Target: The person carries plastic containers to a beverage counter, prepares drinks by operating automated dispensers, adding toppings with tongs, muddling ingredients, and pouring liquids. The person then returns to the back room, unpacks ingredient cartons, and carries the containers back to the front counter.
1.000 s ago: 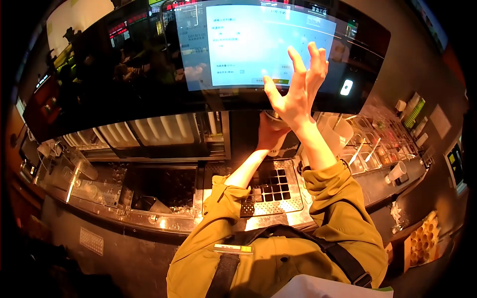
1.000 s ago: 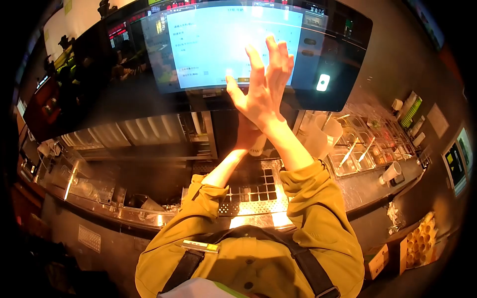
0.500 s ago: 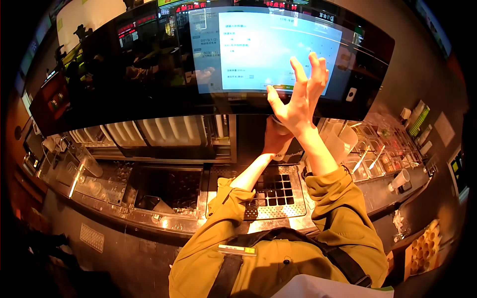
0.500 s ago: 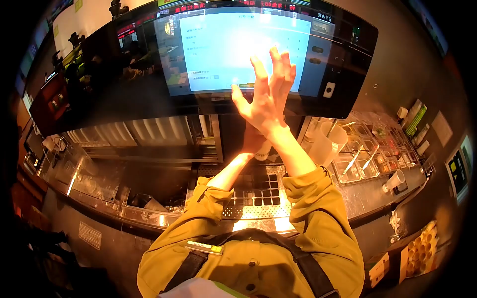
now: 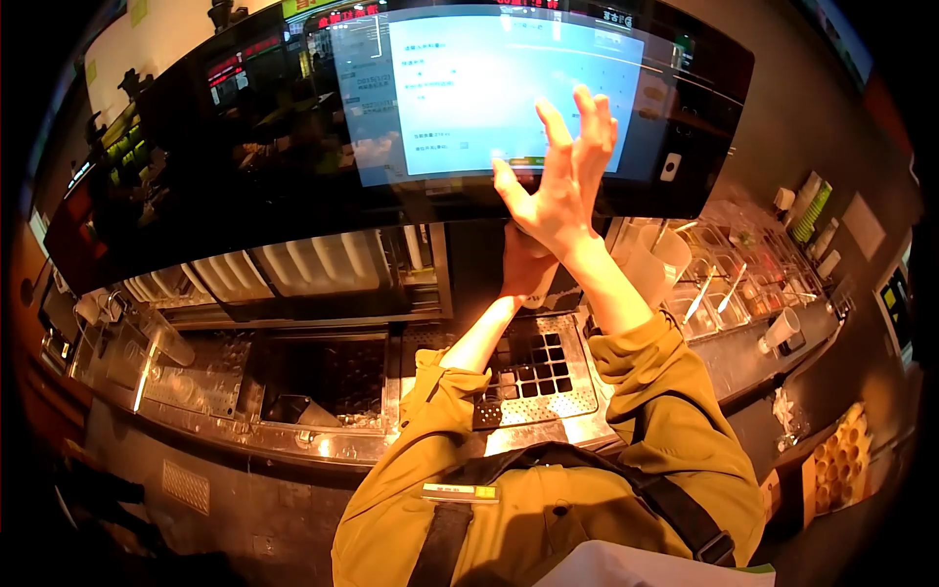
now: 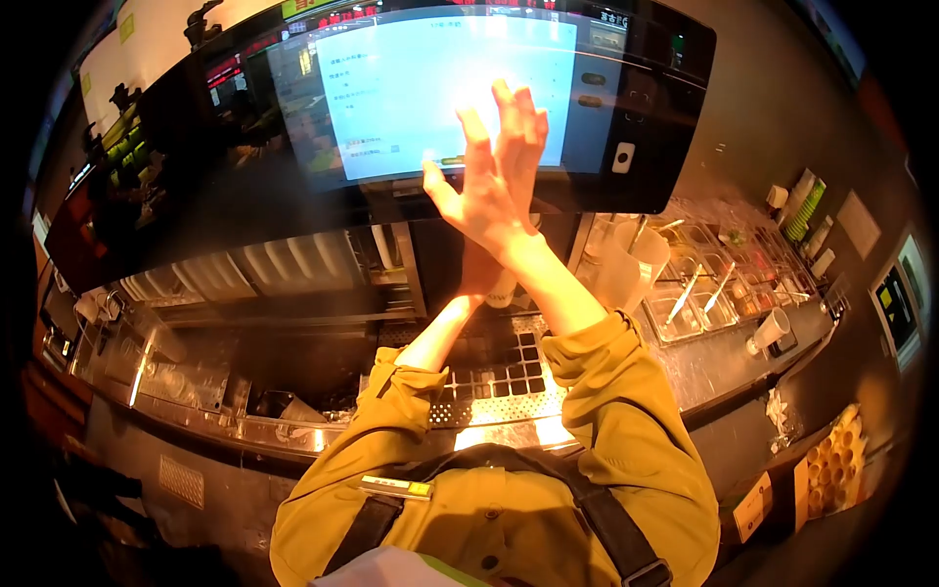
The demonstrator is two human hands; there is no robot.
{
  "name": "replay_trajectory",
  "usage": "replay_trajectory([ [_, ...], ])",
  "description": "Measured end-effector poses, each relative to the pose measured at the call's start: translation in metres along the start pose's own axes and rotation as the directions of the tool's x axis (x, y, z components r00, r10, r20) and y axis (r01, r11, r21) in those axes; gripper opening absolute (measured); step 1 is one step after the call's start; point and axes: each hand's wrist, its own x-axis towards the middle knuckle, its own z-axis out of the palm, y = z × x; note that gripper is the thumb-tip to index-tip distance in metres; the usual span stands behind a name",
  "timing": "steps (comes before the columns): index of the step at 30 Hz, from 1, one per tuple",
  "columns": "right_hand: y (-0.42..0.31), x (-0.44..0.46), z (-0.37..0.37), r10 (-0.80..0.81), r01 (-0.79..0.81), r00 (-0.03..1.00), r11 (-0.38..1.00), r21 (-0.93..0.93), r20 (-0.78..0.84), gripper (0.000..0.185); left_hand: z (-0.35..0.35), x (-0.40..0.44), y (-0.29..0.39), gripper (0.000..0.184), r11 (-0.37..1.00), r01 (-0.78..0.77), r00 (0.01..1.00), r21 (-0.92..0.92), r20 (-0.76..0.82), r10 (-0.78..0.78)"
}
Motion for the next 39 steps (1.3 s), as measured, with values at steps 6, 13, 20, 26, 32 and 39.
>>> replay_trajectory([
  [6,0.009,0.001,-0.011,0.013,-0.014,1.000,1.000,-0.009,-0.009,0.064,-0.001,-0.004,0.004,0.082,1.000,0.024,1.000,0.008,0.007,-0.024],
  [13,0.022,-0.002,-0.025,0.041,-0.044,0.997,0.998,-0.038,-0.072,0.063,-0.003,-0.014,0.027,0.083,0.997,0.079,0.995,0.023,-0.071,-0.077],
  [20,0.017,-0.020,-0.035,0.049,-0.050,0.998,0.998,-0.042,-0.034,0.060,-0.004,-0.002,0.000,0.083,0.995,0.070,0.998,-0.077,0.003,-0.070],
  [26,-0.002,-0.008,0.000,0.040,-0.041,0.996,0.999,-0.012,-0.075,0.066,0.011,0.005,0.067,0.065,0.809,0.093,0.973,-0.580,0.224,0.049],
  [32,-0.003,-0.011,-0.021,0.112,-0.117,0.989,0.992,-0.048,-0.095,0.066,0.007,0.001,0.058,0.064,0.747,0.199,0.979,-0.635,0.163,-0.122],
  [39,0.044,-0.045,-0.063,0.209,-0.226,0.971,0.959,-0.169,-0.116,0.052,-0.001,-0.014,0.026,0.076,0.998,0.055,0.998,0.005,-0.009,-0.055],
])
